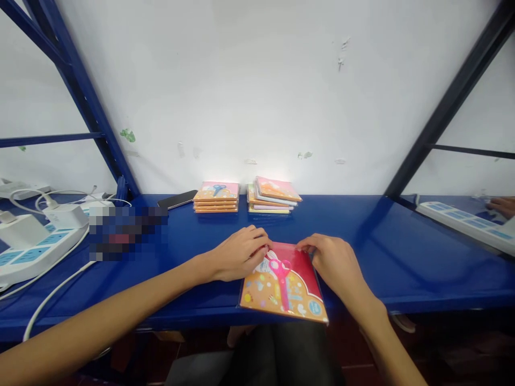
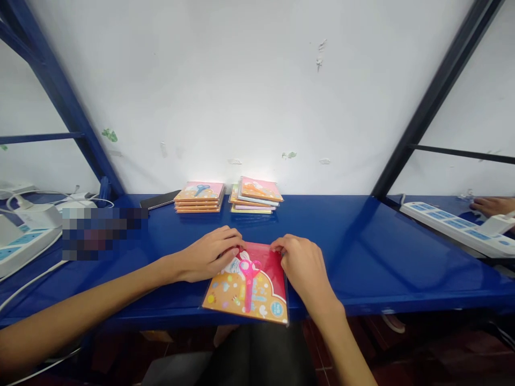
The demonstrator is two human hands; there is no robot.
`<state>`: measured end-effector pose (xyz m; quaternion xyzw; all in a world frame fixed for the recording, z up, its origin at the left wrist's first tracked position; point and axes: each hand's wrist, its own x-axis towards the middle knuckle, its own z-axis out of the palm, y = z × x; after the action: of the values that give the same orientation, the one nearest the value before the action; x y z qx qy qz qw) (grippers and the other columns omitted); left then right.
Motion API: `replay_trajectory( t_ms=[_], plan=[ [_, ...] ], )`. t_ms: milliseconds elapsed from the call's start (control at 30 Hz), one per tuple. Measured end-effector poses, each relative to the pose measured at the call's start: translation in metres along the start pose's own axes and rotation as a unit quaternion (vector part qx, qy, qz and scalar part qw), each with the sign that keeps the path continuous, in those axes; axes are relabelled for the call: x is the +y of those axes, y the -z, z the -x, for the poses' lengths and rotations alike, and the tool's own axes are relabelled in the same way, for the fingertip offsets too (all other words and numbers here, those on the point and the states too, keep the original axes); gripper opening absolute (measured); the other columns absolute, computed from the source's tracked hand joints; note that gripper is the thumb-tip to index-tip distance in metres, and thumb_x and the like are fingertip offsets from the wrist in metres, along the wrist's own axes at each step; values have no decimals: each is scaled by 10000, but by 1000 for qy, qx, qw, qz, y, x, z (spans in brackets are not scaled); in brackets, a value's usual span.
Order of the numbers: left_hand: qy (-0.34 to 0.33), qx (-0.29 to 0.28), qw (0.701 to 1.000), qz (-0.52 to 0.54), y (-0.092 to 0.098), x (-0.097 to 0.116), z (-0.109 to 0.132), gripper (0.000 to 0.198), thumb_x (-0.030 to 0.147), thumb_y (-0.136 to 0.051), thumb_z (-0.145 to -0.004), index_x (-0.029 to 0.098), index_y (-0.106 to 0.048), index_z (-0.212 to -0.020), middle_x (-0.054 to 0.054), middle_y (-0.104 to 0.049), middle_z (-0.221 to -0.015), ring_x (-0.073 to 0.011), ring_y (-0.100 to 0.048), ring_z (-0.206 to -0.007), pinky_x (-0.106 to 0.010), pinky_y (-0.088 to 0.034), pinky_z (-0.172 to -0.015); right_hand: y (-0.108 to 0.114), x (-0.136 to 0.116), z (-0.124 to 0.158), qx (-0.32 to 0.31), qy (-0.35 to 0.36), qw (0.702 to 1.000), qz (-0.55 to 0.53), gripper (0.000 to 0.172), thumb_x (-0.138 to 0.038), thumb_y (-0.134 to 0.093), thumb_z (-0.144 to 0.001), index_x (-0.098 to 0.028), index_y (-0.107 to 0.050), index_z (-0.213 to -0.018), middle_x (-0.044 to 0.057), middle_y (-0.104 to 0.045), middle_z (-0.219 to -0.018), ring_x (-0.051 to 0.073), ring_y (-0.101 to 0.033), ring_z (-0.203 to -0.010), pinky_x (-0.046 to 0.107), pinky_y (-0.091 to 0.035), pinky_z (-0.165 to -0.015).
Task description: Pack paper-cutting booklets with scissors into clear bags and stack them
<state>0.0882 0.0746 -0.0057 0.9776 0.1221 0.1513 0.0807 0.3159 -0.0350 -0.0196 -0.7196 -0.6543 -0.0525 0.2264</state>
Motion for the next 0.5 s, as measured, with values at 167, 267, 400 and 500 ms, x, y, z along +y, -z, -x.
replay_trajectory(
  t_ms=[167,267,400,500],
  plan=[
    [-20,-11,1000,-20,-3,10,0,348,333,-386,-1041,221,-568,-1317,-89,-594,-1274,-251,-524,-1091,-426,-407,-962,-1,-14,-2,-15,44,999,-18,517,29,-427,-738,-247,-792,-977,0,-789,-1005,201,-712,-924,271,-426,-713],
    [-18,-12,999,-36,-3,9,1,357,340,-363,-1051,229,-560,-1327,-88,-589,-1268,-248,-521,-1069,-425,-408,-948,-1,-16,-4,-20,17,999,-20,514,29,-436,-719,-255,-792,-957,-8,-795,-987,203,-718,-894,271,-429,-704],
    [4,-1,999,-41,1,-1,1,347,293,-305,-1065,194,-624,-1162,-84,-618,-1102,-225,-541,-970,-387,-427,-899,5,0,-2,-36,-39,998,-30,495,31,-457,-694,-257,-798,-908,-3,-806,-905,198,-734,-846,262,-455,-707],
    [23,16,998,-47,1,-7,0,347,266,-303,-1060,184,-636,-1008,-78,-619,-982,-220,-548,-909,-369,-441,-853,14,16,4,-59,-56,996,-27,476,26,-464,-687,-255,-797,-876,7,-806,-859,211,-743,-816,267,-472,-685]
  ],
)
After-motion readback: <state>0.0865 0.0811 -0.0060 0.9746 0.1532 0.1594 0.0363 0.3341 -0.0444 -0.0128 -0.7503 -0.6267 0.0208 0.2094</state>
